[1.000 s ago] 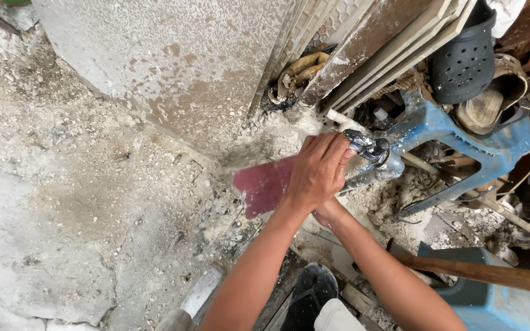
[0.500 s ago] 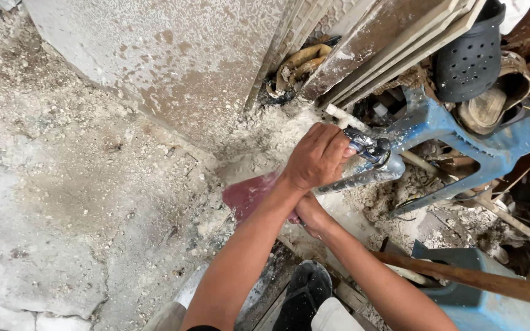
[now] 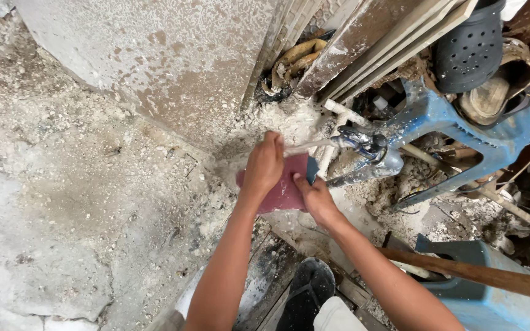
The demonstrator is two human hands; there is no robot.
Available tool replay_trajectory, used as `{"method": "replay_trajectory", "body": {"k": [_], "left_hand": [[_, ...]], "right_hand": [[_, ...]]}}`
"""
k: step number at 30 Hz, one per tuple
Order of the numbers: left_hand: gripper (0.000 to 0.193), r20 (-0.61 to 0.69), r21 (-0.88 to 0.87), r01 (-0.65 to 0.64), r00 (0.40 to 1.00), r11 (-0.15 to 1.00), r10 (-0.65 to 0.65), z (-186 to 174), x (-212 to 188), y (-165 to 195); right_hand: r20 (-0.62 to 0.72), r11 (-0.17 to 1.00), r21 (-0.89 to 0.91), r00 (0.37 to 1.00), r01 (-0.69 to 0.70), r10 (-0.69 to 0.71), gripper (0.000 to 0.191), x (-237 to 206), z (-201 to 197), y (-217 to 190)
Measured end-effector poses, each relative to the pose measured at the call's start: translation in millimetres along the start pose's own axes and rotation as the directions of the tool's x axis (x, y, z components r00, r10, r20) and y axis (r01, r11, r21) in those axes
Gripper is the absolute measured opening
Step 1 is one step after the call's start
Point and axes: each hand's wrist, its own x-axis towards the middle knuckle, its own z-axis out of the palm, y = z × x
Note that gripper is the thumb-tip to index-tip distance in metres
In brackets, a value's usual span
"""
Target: The person scoops white plaster and presses it by hand onto decorative molding strips laid on the floor, working it along the profiles. They then wash their hands and a sponge at a tap, wring out a cloth, and dip a block into a bowl of plaster.
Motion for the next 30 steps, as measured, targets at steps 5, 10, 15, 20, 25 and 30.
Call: {"method": "replay_trajectory", "body": {"k": [5, 10, 15, 20, 25, 30], "left_hand": [[0.043, -0.225, -0.123, -0.305, 0.935, 0.944, 0.273, -10.8, -28.7, 7.9], [0.045, -0.210, -0.348, -0.312, 0.945, 0.884, 0.250, -15.7, -51.0, 46.9], [0.035, -0.291, -0.459, -0.253, 0.948, 0.852, 0.125, -14.4, -53.4, 59.7], [0.031, -0.485, -0.562, -0.287, 0.874, 0.776, -0.028, -8.4, -59.7, 71.0], [0.030, -0.353, -0.588, -0.219, 0.936, 0.778, -0.003, -17.5, -64.2, 79.0], [0.037, -0.248, -0.369, -0.263, 0.952, 0.892, 0.178, -37.8, -58.4, 73.4]], "right_hand": [[-0.064, 0.947, -0.249, 0.972, 0.204, -0.226, 0.034, -0.1, -8.3, -45.7], [-0.071, 0.715, -0.580, 0.850, 0.391, -0.522, 0.041, -4.8, -7.6, -66.1], [-0.088, 0.642, -0.711, 0.870, 0.286, -0.485, 0.040, -7.4, -4.0, -63.9], [-0.127, 0.773, -0.544, 0.878, 0.327, -0.462, 0.039, -7.0, 2.6, -56.8], [-0.141, 0.738, -0.554, 0.830, 0.386, -0.540, 0.035, -11.8, -4.5, -53.0], [-0.117, 0.701, -0.553, 0.791, 0.451, -0.601, 0.048, -16.3, -10.5, -60.0]]}}
